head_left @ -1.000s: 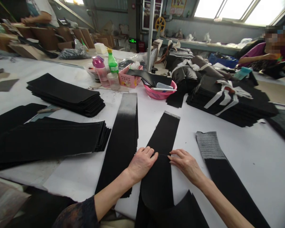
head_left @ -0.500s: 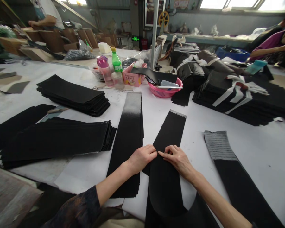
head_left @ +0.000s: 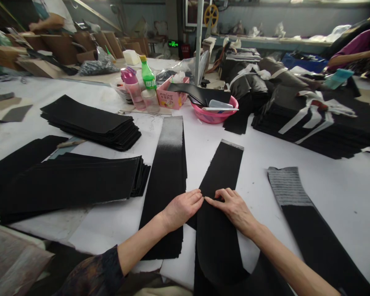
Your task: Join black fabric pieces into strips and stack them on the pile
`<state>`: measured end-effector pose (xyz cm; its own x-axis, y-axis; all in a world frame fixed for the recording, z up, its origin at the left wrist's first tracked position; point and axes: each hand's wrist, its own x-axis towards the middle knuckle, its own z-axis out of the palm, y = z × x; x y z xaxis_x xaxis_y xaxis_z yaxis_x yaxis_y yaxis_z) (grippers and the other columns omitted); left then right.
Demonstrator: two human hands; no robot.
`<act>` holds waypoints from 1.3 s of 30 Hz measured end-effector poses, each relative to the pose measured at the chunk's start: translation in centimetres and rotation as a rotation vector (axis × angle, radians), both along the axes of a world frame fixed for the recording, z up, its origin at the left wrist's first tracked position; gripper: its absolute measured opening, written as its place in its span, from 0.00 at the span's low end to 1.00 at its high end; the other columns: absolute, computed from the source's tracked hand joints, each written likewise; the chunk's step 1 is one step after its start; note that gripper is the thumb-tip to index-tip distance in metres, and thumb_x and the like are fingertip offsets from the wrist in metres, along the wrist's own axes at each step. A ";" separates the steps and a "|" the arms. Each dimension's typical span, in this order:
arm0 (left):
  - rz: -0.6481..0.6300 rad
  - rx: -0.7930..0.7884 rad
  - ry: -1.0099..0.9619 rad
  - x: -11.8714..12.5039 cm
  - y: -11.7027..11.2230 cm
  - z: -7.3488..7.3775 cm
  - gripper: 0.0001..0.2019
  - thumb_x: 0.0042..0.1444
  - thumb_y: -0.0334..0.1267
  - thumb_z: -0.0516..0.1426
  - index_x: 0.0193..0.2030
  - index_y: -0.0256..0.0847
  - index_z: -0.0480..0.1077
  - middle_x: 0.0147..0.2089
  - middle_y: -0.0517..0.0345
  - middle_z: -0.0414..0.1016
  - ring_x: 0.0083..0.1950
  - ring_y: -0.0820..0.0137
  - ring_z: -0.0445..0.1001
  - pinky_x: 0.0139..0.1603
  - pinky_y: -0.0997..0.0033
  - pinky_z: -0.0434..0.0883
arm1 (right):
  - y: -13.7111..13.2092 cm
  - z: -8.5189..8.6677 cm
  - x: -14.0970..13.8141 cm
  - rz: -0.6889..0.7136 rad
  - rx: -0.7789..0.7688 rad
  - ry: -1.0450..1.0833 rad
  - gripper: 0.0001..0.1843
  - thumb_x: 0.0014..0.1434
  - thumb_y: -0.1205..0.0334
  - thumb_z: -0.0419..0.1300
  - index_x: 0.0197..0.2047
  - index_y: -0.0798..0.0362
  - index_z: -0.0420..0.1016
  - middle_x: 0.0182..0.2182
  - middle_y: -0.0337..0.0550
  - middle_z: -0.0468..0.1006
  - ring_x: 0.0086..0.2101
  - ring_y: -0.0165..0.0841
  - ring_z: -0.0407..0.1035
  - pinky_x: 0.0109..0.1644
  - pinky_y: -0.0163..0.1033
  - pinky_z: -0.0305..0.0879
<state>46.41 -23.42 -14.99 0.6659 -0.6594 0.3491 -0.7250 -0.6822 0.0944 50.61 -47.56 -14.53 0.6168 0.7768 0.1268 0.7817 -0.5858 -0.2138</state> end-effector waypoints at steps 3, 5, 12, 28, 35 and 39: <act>0.017 0.021 -0.022 -0.2 -0.2 0.0 0.12 0.64 0.25 0.49 0.51 0.28 0.68 0.53 0.43 0.73 0.60 0.63 0.69 0.60 0.64 0.70 | 0.1 0.0 -0.1 0.005 -0.015 -0.015 0.29 0.64 0.72 0.53 0.62 0.33 0.63 0.43 0.43 0.70 0.40 0.36 0.63 0.44 0.43 0.63; 0.037 0.051 -0.053 -0.5 -0.4 -0.1 0.12 0.63 0.24 0.50 0.51 0.28 0.68 0.54 0.42 0.73 0.60 0.62 0.69 0.60 0.62 0.70 | 0.1 0.1 -0.1 0.018 -0.019 -0.024 0.29 0.64 0.72 0.53 0.63 0.33 0.62 0.42 0.43 0.70 0.40 0.36 0.64 0.44 0.43 0.63; 0.131 0.198 -0.104 -1.9 -1.1 -0.4 0.16 0.62 0.24 0.49 0.55 0.26 0.66 0.57 0.39 0.71 0.60 0.57 0.69 0.59 0.57 0.69 | 0.4 0.4 -0.3 0.043 -0.057 -0.055 0.27 0.65 0.71 0.52 0.62 0.34 0.63 0.43 0.45 0.70 0.40 0.37 0.63 0.43 0.43 0.62; 0.269 0.131 -0.027 -2.0 -3.3 0.3 0.18 0.62 0.27 0.51 0.59 0.38 0.65 0.54 0.45 0.70 0.57 0.57 0.68 0.57 0.54 0.68 | 1.1 0.3 -0.6 -0.179 0.149 0.107 0.05 0.61 0.65 0.61 0.41 0.48 0.71 0.38 0.41 0.73 0.39 0.36 0.65 0.42 0.41 0.66; 0.258 0.171 -0.035 -2.6 -1.8 0.6 0.17 0.61 0.25 0.52 0.56 0.34 0.66 0.55 0.43 0.69 0.59 0.57 0.67 0.57 0.54 0.68 | 1.6 1.9 0.6 -0.271 0.037 0.241 0.07 0.56 0.64 0.65 0.33 0.50 0.69 0.31 0.38 0.73 0.34 0.34 0.66 0.35 0.36 0.60; 0.333 -0.054 0.135 -2.0 -1.4 1.9 0.07 0.63 0.31 0.53 0.43 0.38 0.72 0.47 0.51 0.72 0.49 0.65 0.72 0.49 0.63 0.73 | 1.5 1.8 1.2 -0.288 0.069 0.315 0.07 0.55 0.63 0.64 0.29 0.50 0.69 0.28 0.34 0.73 0.30 0.30 0.68 0.31 0.34 0.58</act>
<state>44.43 -24.80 -13.06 0.8835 -0.3817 0.2717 -0.4425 -0.8704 0.2160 51.81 -46.09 -12.72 0.8241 0.5636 -0.0570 0.4785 -0.7464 -0.4626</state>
